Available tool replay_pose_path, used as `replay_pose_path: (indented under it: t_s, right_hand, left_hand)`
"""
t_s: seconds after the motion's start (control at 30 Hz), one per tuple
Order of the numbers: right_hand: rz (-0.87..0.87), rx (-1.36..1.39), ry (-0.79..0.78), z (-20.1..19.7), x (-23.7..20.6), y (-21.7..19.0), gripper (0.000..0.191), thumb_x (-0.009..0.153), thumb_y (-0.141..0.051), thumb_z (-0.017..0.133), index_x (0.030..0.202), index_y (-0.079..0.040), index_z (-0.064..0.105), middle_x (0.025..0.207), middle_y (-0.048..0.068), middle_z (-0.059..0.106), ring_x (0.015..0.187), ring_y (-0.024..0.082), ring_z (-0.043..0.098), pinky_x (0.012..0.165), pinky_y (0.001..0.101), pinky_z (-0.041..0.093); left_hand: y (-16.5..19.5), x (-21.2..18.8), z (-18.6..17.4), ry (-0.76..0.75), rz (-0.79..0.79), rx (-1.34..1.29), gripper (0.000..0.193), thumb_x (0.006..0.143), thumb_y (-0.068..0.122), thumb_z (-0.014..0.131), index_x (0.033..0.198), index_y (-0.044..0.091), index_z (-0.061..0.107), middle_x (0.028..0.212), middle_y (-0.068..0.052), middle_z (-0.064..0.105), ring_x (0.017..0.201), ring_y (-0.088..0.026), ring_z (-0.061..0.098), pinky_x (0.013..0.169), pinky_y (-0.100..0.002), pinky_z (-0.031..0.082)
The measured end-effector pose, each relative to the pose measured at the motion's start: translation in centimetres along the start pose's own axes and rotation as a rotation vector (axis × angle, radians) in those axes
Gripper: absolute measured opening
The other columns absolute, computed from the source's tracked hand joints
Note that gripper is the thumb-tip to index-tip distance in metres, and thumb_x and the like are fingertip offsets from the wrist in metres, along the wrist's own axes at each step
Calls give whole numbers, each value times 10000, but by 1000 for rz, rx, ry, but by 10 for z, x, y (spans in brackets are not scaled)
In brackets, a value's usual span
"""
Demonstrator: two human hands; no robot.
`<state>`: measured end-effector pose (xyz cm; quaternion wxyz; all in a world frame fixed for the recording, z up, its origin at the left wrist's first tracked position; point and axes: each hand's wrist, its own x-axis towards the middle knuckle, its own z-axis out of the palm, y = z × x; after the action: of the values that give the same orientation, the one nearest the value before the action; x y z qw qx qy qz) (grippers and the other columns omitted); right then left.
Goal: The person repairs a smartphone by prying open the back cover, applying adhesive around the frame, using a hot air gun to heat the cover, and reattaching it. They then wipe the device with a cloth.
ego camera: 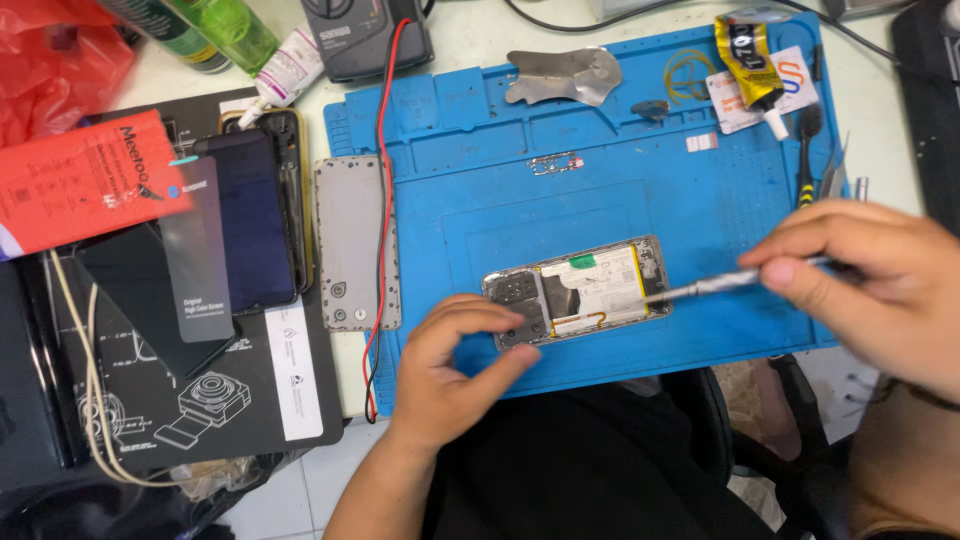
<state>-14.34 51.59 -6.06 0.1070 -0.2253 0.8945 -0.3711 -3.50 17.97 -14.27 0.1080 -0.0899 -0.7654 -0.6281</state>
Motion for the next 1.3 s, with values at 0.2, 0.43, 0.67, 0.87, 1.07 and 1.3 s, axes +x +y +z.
replay_pose_path:
  t_s: [0.2, 0.43, 0.67, 0.87, 1.07, 1.3]
  right_hand:
    - [-2, 301, 67, 52, -24, 8, 126, 913, -52, 681, 1011, -10, 747, 983, 77, 727, 827, 123, 672, 692, 235, 507]
    - [0, 397, 63, 59, -18, -4, 123, 919, -59, 683, 1012, -10, 748, 980, 74, 730, 831, 123, 676, 691, 230, 509]
    - [-121, 197, 101, 59, -18, -21, 126, 898, -106, 700, 998, -40, 740, 936, 57, 721, 800, 141, 694, 680, 253, 526]
    - [-193, -72, 88, 50, -18, -40, 125, 836, -143, 741, 935, -69, 756, 851, 39, 708, 732, 159, 678, 634, 285, 508]
    - [-111, -178, 58, 50, -16, -47, 106, 798, -190, 798, 847, -97, 785, 686, 18, 688, 608, 161, 649, 550, 307, 482]
    - [-157, -283, 118, 18, -6, -52, 163, 813, -190, 796, 915, -69, 759, 848, 52, 724, 712, 164, 696, 626, 281, 534]
  left_hand:
    - [21, 19, 7, -204, 26, -120, 366, 809, 98, 889, 1136, 36, 735, 1118, -80, 742, 1090, -222, 687, 960, -338, 559]
    - [22, 21, 4, -160, 97, -55, 156, 840, 77, 874, 958, 71, 772, 1128, -50, 748, 1087, -212, 670, 973, -347, 540]
    - [34, 23, -3, -96, 202, 268, 174, 787, 131, 903, 910, 110, 782, 1168, -40, 695, 1150, -261, 567, 955, -348, 513]
    - [46, 26, -8, -128, 257, 441, 180, 794, 142, 897, 920, 94, 778, 1170, -52, 693, 1140, -309, 547, 951, -377, 512]
    - [47, 27, -4, -173, 298, 512, 193, 832, 157, 897, 977, 103, 782, 1189, 0, 694, 1211, -307, 553, 1018, -391, 518]
    - [29, 21, -4, 18, 182, 524, 676, 620, 339, 954, 1177, 47, 704, 1285, -140, 655, 1245, -355, 525, 1059, -429, 446]
